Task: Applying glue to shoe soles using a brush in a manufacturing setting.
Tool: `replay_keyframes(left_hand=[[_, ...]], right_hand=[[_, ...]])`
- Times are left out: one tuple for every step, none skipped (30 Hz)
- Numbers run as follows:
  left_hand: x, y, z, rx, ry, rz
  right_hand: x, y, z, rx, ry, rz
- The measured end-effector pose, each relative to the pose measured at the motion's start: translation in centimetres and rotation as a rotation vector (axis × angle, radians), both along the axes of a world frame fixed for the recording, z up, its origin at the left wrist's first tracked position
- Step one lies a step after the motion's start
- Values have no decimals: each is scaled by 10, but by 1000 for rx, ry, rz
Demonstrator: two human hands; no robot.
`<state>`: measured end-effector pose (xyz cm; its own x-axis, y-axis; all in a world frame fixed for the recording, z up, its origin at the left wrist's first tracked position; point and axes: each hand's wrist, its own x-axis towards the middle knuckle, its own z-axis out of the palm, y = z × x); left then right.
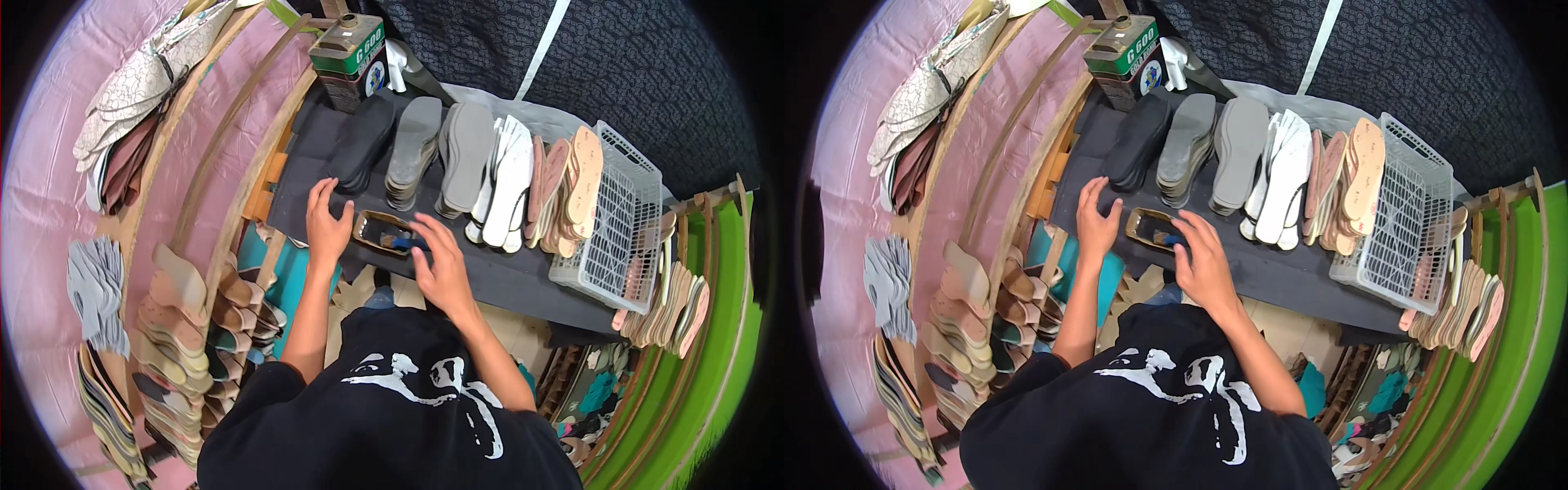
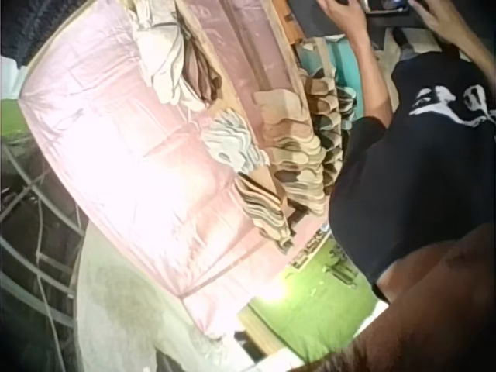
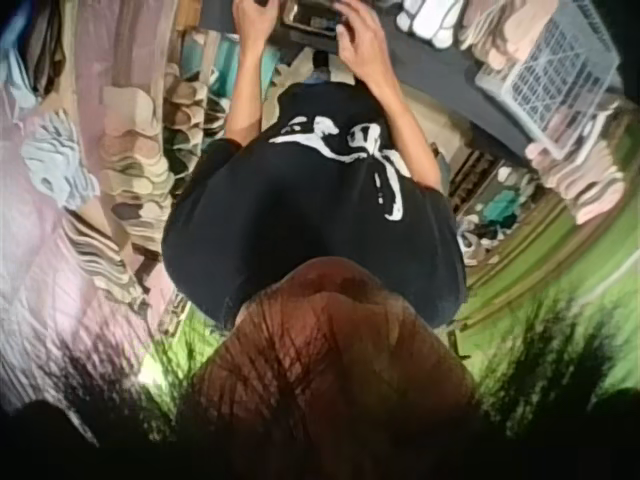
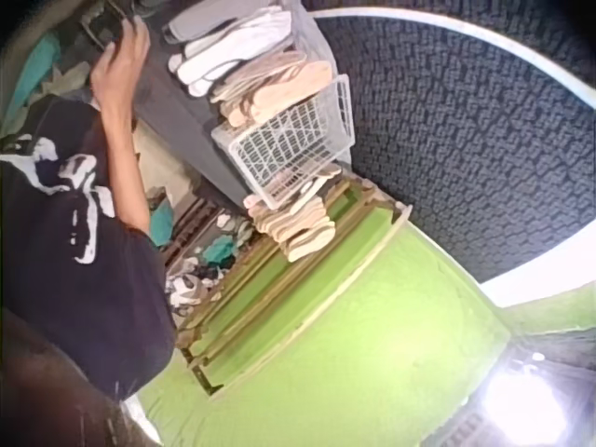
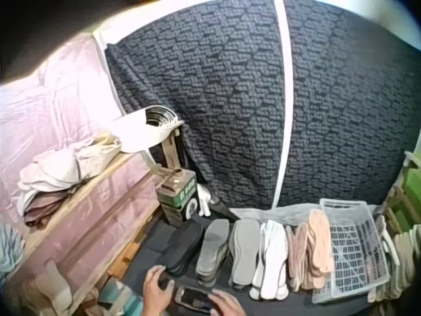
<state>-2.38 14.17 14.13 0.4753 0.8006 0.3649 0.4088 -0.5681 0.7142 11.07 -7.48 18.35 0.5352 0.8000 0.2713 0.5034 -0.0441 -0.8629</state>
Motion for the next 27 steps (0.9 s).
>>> replay_keyframes(left_hand=[[0, 19, -9, 3, 40, -28], [2, 32, -13, 4, 78, -54], [4, 45, -16, -1, 75, -61], [7, 55, -20, -1, 110, -106], [9, 65, -21, 7, 143, -151], [10, 70, -25, -16, 136, -167], [12, 73, -23, -39, 143, -192], [12, 77, -22, -33, 167, -193], [13, 82, -20, -28, 192, -195], [12, 86, -19, -34, 191, -200], [11, 91, -19, 1, 181, -218], [10, 94, -19, 35, 172, -237], [11, 98, -17, 29, 169, -241], [11, 101, -16, -37, 140, -254], [11, 104, -15, -102, 110, -268], [11, 107, -14, -106, 109, -270], [10, 110, -13, -108, 93, -288], [9, 113, -13, -109, 76, -306], [9, 114, -14, -112, 77, -311], [9, 114, -15, -95, 65, -326], [10, 113, -16, -76, 54, -341], [10, 112, -16, -77, 55, -350], [10, 111, -17, -61, 46, -335], [10, 110, -17, -43, 36, -321], [11, 109, -16, -44, 37, -332], [11, 109, -14, -108, -6, -320], [12, 110, -14, -172, -48, -306]], right_hand=[[-5, 23, -3, -17, 20, 23], [-8, 44, -7, -22, 17, 15], [-12, 66, -13, -36, -12, 37], [-16, 83, -22, -53, -38, 60], [-19, 100, -30, -54, -40, 51], [-21, 115, -40, -93, -94, 48], [-24, 129, -44, -132, -150, 44], [-25, 139, -48, -188, -175, 42], [-25, 147, -52, -191, -176, 32], [-27, 153, -54, -199, -177, 19], [-30, 157, -56, -208, -177, 7], [-32, 159, -58, -216, -176, 3], [-31, 162, -59, -226, -168, 3], [-31, 164, -60, -236, -160, 3], [-32, 165, -60, -242, -161, 0], [-34, 166, -60, -247, -159, -10], [-36, 168, -59, -251, -157, -21], [-36, 169, -57, -255, -157, -24], [-36, 169, -54, -254, -178, -26], [-37, 170, -51, -252, -198, -29], [-39, 171, -50, -255, -197, -35], [-41, 172, -48, -275, -210, -38], [-42, 173, -48, -295, -222, -42], [-44, 173, -49, -297, -220, -53], [-45, 174, -51, -288, -182, -68], [-45, 175, -51, -277, -145, -84], [-45, 174, -51, -278, -143, -95]])
